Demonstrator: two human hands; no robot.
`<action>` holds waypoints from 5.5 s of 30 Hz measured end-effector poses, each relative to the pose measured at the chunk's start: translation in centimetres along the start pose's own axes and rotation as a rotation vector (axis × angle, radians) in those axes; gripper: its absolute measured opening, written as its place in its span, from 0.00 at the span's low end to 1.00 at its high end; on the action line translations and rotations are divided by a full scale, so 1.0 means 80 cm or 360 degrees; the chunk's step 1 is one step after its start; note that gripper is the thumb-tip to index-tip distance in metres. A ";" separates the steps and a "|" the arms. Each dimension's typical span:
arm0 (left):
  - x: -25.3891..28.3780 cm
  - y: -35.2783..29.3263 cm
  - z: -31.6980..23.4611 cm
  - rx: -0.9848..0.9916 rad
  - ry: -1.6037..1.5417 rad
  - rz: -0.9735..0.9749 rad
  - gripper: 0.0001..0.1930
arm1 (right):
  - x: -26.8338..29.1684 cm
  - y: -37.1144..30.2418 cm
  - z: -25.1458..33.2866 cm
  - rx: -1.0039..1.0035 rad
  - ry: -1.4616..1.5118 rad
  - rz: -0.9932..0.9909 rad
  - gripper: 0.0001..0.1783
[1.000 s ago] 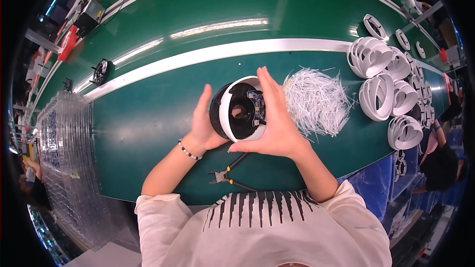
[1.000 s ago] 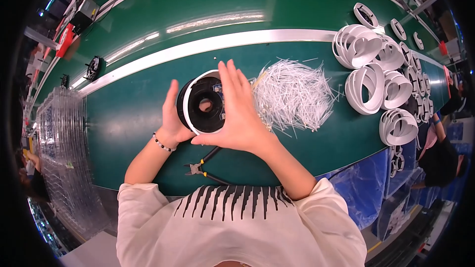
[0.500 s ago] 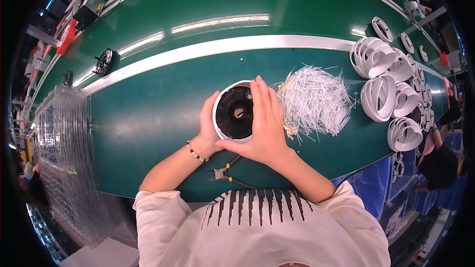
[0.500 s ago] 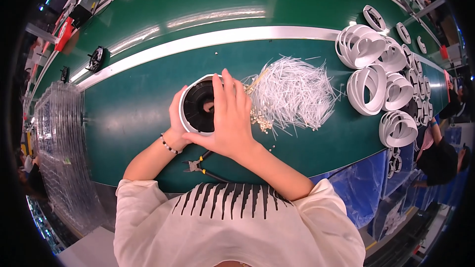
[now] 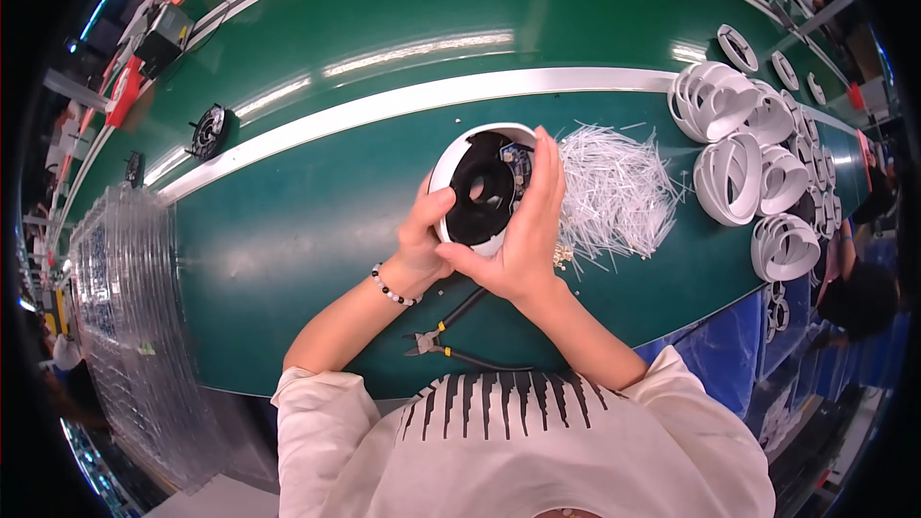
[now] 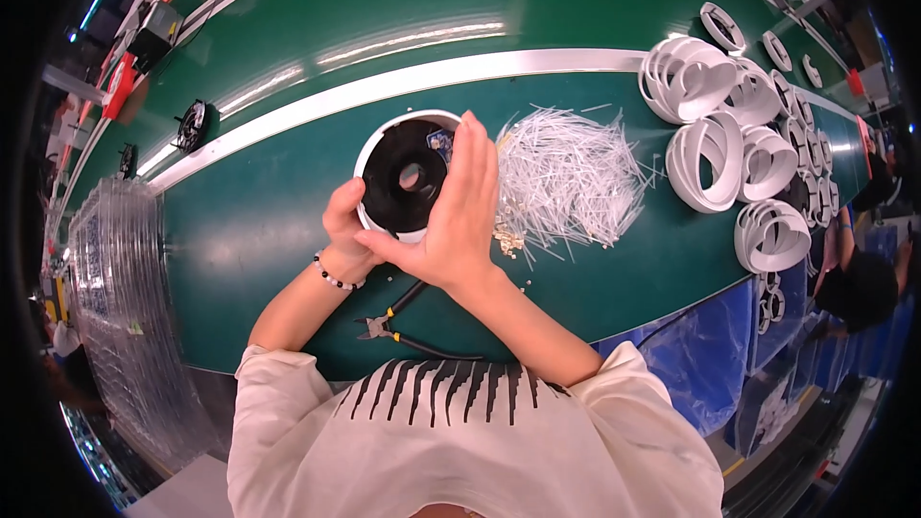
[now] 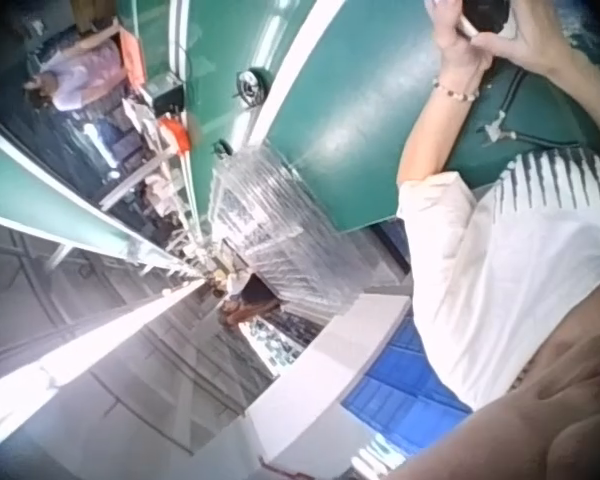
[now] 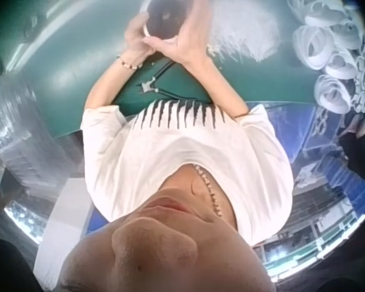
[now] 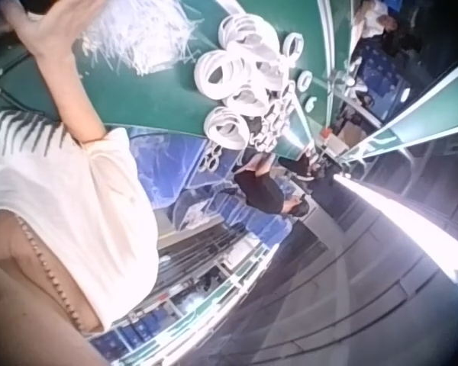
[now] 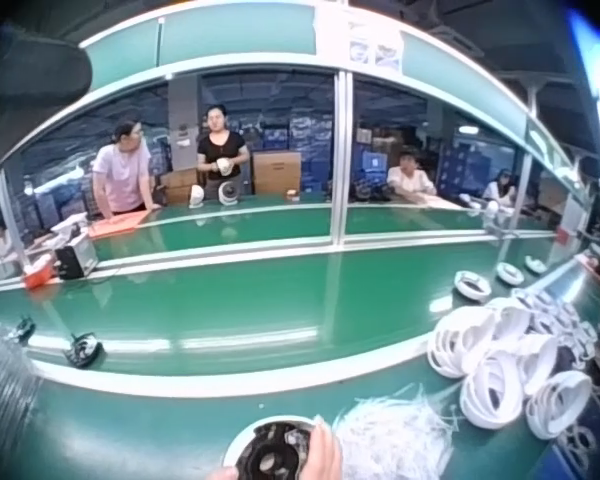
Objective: Assembling components of a circular lighting fixture or electronic housing on an assembly line.
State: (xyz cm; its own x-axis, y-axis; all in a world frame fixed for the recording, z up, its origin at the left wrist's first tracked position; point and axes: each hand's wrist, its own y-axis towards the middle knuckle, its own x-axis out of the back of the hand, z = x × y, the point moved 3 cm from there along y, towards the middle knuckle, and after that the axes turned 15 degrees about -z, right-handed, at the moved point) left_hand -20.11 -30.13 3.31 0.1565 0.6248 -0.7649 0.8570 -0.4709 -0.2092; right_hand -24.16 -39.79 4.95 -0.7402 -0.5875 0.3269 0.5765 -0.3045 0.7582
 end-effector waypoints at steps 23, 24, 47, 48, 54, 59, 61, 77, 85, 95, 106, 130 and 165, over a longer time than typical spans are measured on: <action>0.115 0.280 -0.085 -0.1290 0.1040 -0.1098 0.19 | 0.257 0.047 -0.156 0.0490 -0.1280 -0.0254 0.07; 0.140 0.295 -0.084 -0.1108 0.0712 -0.1204 0.20 | 0.255 0.038 -0.166 0.0384 -0.1213 -0.0360 0.10; 0.203 0.154 -0.256 -0.0746 0.3310 -0.1756 0.15 | 0.102 -0.019 0.019 0.0418 0.0548 0.0594 0.08; 0.197 0.155 -0.254 -0.0809 0.3237 -0.1732 0.14 | 0.087 -0.023 0.041 0.0367 0.0769 0.0848 0.09; 0.188 0.149 -0.296 -0.1089 0.3417 -0.2173 0.16 | 0.038 -0.040 0.086 0.0375 0.0948 0.1321 0.04; 0.211 0.133 -0.307 -0.0258 0.3106 -0.2074 0.22 | 0.014 -0.065 0.074 0.0495 0.0739 0.1882 0.19; 0.214 0.121 -0.305 -0.0394 0.3089 -0.2126 0.20 | 0.002 -0.043 0.094 0.0626 0.0500 0.1749 0.34; 0.237 0.105 -0.264 -0.0979 0.1953 -0.1769 0.20 | 0.002 0.042 0.074 0.0265 0.0526 0.1424 0.60; 0.046 0.036 -0.118 -0.1050 0.0561 -0.0896 0.15 | -0.042 0.109 -0.005 -0.0840 0.1251 0.0205 0.56; 0.018 0.007 -0.057 -0.1034 0.0412 -0.0857 0.15 | -0.025 0.075 0.005 -0.0549 0.0879 0.0389 0.66; 0.027 0.026 -0.075 0.0221 -0.0459 0.0028 0.43 | -0.035 0.075 0.001 -0.0345 0.0859 0.0636 0.65; 0.012 0.011 -0.059 0.0031 0.0005 -0.0110 0.43 | -0.016 0.094 0.015 0.0342 0.0556 0.0861 0.63; 0.172 0.274 -0.143 -0.1111 0.0146 -0.1201 0.26 | 0.271 0.030 -0.253 -0.0235 -0.1088 0.0031 0.14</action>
State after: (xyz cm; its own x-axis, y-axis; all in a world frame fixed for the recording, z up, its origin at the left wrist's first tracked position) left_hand 6.45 -24.76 -4.86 -0.5287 0.6667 -0.5253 0.8371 0.5119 -0.1929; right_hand -31.85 -68.43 2.46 -0.7531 -0.0049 0.6579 0.5968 -0.4261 0.6799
